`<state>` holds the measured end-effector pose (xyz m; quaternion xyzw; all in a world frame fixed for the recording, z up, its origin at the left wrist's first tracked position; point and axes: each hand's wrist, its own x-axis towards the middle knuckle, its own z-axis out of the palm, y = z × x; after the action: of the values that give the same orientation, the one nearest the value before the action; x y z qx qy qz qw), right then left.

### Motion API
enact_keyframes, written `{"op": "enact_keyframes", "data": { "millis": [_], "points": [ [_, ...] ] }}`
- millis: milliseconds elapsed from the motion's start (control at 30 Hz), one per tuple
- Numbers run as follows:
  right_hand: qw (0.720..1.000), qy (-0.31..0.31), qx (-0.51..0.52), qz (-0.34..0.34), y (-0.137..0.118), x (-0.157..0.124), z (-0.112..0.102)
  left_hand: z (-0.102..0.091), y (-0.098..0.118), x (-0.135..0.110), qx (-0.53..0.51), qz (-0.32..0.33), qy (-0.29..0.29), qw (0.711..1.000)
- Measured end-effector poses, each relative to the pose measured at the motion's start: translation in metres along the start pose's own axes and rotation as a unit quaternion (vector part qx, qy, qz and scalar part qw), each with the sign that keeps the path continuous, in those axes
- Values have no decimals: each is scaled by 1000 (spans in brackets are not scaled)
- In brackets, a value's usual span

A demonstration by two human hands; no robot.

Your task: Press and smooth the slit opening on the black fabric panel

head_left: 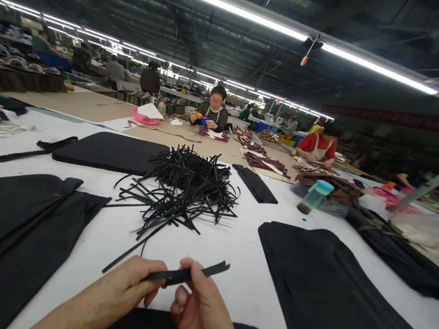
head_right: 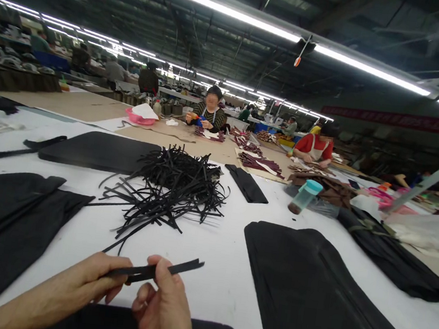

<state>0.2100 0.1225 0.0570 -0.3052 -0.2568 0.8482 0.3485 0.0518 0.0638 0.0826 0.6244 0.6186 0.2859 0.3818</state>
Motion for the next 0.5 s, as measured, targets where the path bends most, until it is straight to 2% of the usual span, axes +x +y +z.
{"op": "enact_keyframes", "data": {
  "millis": [33,100,133,167,233,300,333,400,433,500],
  "points": [
    [1000,9,24,-15,-2,1,0,-2,0,2,22,16,5,1000],
    [998,11,9,-54,-8,-2,-6,-14,-3,10,126,57,66,988],
    [997,7,-24,-68,-11,-5,-11,-24,-6,16,189,77,119,972],
    [995,-3,-66,-71,-14,-9,-17,-35,-9,23,286,84,174,939],
    [988,-43,-148,-27,-17,-19,-30,-58,-14,37,335,61,231,911],
    [974,-90,-200,56,-19,-30,-38,-72,-17,50,359,35,276,891],
    [965,-109,-219,96,-20,-35,-41,-73,-17,54,366,23,288,885],
    [945,-139,-261,143,-20,-44,-44,-62,-16,54,379,11,289,879],
    [936,-153,-279,150,-21,-48,-44,-51,-14,50,376,12,272,886],
    [924,-169,-305,154,-21,-56,-45,-24,-10,34,324,13,215,921]
  ]
}}
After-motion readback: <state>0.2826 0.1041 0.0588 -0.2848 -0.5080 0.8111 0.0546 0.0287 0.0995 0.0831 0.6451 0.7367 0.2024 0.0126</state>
